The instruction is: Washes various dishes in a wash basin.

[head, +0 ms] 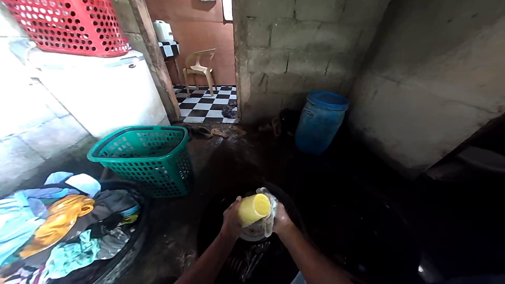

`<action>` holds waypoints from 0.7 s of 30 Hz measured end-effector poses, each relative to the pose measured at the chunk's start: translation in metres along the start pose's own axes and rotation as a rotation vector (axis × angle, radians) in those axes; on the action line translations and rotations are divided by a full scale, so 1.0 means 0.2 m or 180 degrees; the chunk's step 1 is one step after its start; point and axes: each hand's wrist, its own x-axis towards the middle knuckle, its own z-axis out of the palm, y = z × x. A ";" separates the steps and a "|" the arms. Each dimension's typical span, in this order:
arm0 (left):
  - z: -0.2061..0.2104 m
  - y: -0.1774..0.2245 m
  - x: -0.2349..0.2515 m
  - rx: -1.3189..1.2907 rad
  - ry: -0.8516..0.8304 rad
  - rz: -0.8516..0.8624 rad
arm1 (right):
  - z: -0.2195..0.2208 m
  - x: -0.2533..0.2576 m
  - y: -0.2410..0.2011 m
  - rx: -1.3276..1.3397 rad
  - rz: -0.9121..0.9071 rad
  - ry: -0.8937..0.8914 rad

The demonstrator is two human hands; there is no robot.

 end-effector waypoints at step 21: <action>-0.01 0.01 -0.09 0.1102 -0.1710 -0.0396 | 0.04 0.05 0.05 -0.2345 -0.2526 0.0847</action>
